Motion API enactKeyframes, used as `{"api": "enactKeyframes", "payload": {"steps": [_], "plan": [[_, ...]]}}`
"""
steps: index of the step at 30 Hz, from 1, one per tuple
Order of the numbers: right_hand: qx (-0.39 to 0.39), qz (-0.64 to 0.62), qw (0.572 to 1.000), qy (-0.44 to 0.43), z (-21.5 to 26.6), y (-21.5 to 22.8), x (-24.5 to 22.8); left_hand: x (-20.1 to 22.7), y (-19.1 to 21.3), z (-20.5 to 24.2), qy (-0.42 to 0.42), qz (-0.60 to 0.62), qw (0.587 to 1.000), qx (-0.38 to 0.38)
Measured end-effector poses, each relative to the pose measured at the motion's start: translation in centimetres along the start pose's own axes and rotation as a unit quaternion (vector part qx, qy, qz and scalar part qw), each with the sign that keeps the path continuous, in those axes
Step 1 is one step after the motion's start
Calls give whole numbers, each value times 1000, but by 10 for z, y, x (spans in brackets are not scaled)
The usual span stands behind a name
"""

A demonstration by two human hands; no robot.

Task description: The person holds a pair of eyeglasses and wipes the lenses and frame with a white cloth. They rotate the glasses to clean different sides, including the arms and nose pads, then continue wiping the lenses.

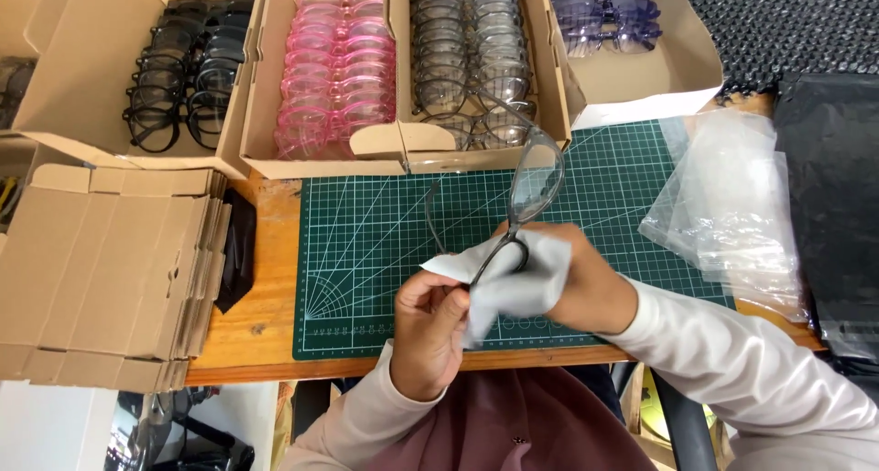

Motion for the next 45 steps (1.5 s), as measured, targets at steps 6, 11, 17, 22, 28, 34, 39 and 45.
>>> {"api": "enactKeyframes", "payload": {"steps": [6,11,17,22,28,34,39,45], "plan": [[9,-79,992,-103,3,-2,25,1,-5,2,4,28,1000,-13],[-28,-116,990,-71,0,-12,11,8,-23,0,-13,36,997,-67],[-37,-147,986,-67,-3,-11,-2,5,-12,-1,-17,4,1000,-24],[-9,-68,996,-50,-2,-8,-6,-9,5,5,32,1,999,12],[26,-162,986,-40,8,1,26,-8,1,3,43,12,999,9],[-31,-83,996,-12,-4,-13,-14,-2,-3,2,18,-11,1000,-2],[22,-93,994,-52,9,1,26,-4,-1,1,3,-2,1000,-9],[-10,-81,996,-30,4,-4,6,-10,10,6,34,-11,999,21]]}}
Point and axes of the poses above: each hand's wrist, its own z-axis away from the middle knuckle, its own y-axis out of the back of the hand, x = y × z, the point moved 9 cm from there along -z, towards the middle knuckle, and after that the axes turned 1 degree about z, right-handed, at the moved point
